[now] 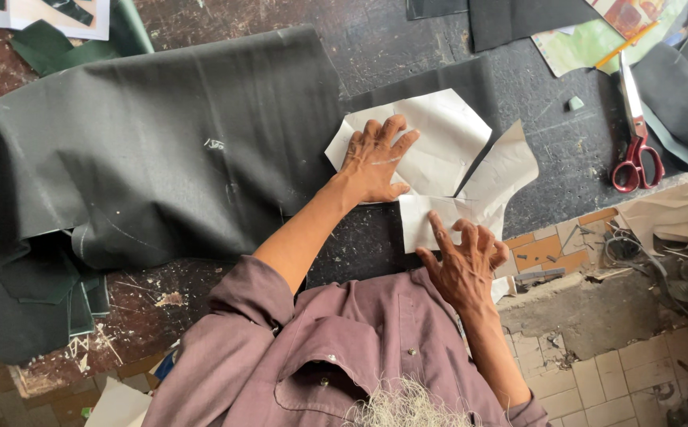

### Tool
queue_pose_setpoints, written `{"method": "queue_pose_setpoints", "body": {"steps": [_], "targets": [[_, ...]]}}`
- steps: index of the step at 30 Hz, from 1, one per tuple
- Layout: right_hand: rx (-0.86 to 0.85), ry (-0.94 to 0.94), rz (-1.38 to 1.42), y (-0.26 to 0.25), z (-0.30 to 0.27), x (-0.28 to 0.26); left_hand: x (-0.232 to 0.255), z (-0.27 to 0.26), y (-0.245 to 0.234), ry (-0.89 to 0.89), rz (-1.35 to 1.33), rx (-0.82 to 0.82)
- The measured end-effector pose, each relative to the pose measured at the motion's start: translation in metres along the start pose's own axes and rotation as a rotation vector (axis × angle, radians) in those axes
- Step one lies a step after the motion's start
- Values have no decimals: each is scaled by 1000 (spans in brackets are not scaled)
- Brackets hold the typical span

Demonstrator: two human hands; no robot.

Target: The person aligns paper pattern pieces on a black fabric, marks the fabric with a pencil, and cuts the fabric using scissors. The person handles multiple pattern pieces and fabric sections on a cluttered work table.

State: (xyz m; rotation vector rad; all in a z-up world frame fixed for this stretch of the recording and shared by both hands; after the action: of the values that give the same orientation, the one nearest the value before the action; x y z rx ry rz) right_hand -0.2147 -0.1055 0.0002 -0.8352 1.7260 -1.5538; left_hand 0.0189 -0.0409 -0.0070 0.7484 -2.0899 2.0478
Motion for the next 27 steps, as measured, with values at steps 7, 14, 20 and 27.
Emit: {"method": "queue_pose_setpoints", "body": {"steps": [7,14,20,27], "targets": [[7,-50,-40,0,-4,-3,-1,1,4,9,-12,41],[-53,-48,36,7,-9,9,-2,2,4,-2,5,1],[-35,-73,150,13,-8,11,1,1,0,7,-9,34],[7,-36,74,2,-3,6,-1,1,8,12,-6,2]]}}
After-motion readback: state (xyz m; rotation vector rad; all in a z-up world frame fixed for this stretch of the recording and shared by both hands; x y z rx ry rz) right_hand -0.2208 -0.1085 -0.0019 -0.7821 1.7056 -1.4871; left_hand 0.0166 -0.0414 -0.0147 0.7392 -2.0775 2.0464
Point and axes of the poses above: each hand's wrist, its own z-axis towards the middle knuckle, its own y-axis out of the palm, x = y × z, the point moved 5 cm from there along z, towards the middle knuckle, and after that the axes turned 12 degrees about y, right-handed, at the moved point
